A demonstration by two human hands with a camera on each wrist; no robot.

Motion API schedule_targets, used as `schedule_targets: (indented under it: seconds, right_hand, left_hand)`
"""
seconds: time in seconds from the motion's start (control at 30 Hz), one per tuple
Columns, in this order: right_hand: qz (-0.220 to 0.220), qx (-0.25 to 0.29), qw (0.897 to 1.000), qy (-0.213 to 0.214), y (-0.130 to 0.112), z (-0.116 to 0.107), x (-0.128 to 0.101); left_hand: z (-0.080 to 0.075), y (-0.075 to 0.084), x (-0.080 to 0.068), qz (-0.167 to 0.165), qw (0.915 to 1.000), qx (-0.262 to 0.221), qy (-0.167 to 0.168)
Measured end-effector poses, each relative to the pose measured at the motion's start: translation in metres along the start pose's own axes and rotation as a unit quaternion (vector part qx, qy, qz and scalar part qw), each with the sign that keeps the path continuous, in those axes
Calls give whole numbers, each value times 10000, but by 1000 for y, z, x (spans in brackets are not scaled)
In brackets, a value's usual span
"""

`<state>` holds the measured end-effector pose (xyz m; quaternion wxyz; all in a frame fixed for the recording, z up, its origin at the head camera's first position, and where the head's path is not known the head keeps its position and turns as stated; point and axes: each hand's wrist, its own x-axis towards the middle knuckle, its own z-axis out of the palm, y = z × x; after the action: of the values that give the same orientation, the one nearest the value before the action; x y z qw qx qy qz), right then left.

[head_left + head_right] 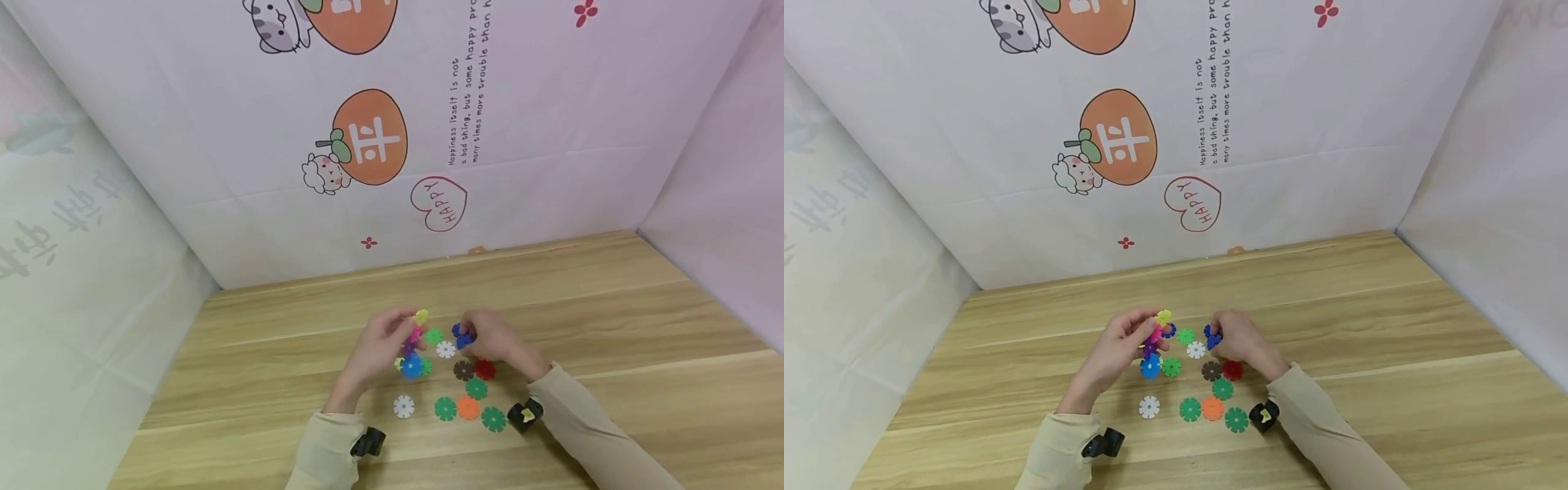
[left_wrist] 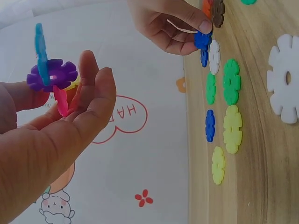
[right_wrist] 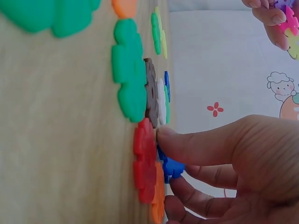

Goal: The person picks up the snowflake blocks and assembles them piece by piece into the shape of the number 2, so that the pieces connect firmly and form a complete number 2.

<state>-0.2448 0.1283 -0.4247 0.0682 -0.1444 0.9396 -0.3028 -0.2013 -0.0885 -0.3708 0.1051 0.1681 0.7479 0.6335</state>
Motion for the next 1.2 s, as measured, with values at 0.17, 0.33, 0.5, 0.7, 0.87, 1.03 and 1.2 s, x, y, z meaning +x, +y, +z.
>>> schedule_targets:
  seconds: [0.17,0.33,0.5,0.7,0.87,1.03,1.2]
  right_hand:
    - [-71,164,9998,8,-1,0,-1]
    - [-419,469,9978,219,-4,-6,-3]
    - [-732,819,9919,645,-13,-16,-6]
    - [-1119,1258,9795,1106,-26,-24,-10]
    - [-1297,1762,9687,1172,-33,-29,-14]
    - [-1373,2027,9644,1000,-35,-31,-16]
    - [-1449,2301,9599,676,-36,-34,-17]
  left_hand:
    - [0,-1,0,-32,9999,-84,-75]
    - [0,0,-1,-50,10000,-18,-62]
    - [0,2,-2,-59,9999,116,-20]
    - [-1,1,-2,-58,9997,223,41]
    - [-1,-4,1,36,9984,556,81]
    - [-2,-7,2,175,9961,857,77]
    - [-2,-7,1,350,9936,1068,116]
